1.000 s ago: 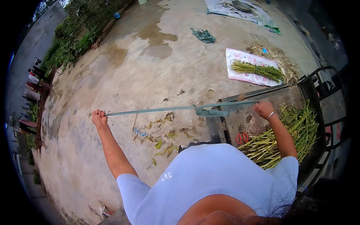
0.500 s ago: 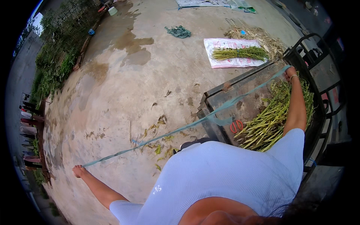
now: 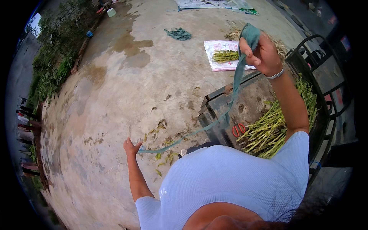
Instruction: The person cuts a green fabric strip with scissors and uses it to tie a bundle of long green plants. The person arranges the plants on a metal cart and secures them with the fabric strip.
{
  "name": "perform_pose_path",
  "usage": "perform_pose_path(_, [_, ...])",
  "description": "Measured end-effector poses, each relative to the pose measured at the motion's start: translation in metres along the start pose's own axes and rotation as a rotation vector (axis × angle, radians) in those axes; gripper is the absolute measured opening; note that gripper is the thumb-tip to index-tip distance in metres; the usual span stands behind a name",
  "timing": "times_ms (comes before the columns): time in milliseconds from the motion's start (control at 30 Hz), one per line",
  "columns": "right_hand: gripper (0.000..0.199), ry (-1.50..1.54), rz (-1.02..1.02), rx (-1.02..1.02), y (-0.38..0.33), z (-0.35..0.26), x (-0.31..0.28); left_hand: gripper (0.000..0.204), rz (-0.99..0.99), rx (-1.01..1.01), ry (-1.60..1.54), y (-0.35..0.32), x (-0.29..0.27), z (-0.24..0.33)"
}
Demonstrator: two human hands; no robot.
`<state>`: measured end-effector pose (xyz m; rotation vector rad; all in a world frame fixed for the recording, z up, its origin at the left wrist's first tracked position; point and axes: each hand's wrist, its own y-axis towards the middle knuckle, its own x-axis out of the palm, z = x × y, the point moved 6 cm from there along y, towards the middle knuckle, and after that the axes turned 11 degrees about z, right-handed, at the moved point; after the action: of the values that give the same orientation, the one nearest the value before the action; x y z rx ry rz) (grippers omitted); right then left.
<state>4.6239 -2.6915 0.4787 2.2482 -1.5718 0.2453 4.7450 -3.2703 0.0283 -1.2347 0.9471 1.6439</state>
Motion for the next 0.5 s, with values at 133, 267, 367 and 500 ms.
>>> perform_pose_path(133, [0.035, 0.009, -0.141, -0.014, -0.005, -0.002, 0.092, 0.105, -0.203, 0.642, -0.622, -0.036, 0.024, 0.303])
perform_pose_path(267, [0.036, 0.002, -0.209, -0.063, -0.007, -0.023, 0.134, 0.102, -0.396, 0.783, -1.025, -0.083, 0.017, 0.443])
perform_pose_path(367, [0.036, -0.010, -0.198, -0.164, -0.017, -0.045, 0.134, 0.070, -0.134, 0.851, -1.096, -0.090, -0.008, 0.472])
perform_pose_path(500, [0.033, -0.059, -0.104, -0.376, -0.024, -0.075, 0.101, 0.027, -0.973, 0.475, -1.219, -0.079, 0.041, 0.479])
